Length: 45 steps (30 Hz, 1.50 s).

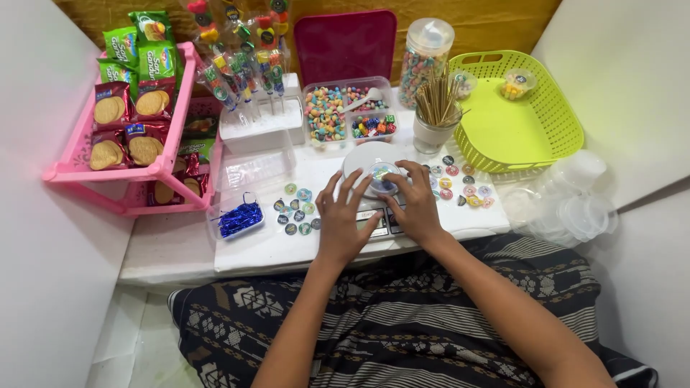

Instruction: A person uses a spoon to transfer small colorful candies from a container into a bowl on a digital scale to reach a specific weight.

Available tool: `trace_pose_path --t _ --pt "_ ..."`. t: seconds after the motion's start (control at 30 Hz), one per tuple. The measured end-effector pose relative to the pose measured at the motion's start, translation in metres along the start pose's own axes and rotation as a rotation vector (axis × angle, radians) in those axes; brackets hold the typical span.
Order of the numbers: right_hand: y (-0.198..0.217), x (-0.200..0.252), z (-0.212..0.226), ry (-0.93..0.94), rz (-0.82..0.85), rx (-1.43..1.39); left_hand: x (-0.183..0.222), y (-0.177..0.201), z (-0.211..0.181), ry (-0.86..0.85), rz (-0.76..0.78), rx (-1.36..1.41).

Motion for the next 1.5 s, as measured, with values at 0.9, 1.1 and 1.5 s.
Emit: trace_pose_path --t 0.9,1.1,1.5 --pt "0.0 -0.001 0.004 0.023 0.027 0.017 -0.004 -0.035 0.0 0.03 0.019 -0.18" --pt "-0.001 -0.002 0.003 0.023 0.038 0.027 -0.002 -0.037 0.003 0.029 0.004 -0.174" --pt "-0.003 -0.002 0.004 0.029 0.041 0.049 -0.004 -0.035 0.002 0.066 0.021 -0.159"
Point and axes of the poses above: each hand's wrist, its own x-axis away from the middle knuckle, its own y-axis out of the back of the hand, z = x × y, the point moved 7 cm from there along -x, towards the middle knuckle, and after that the axes turned 5 degrees about y, right-handed, at the moved point
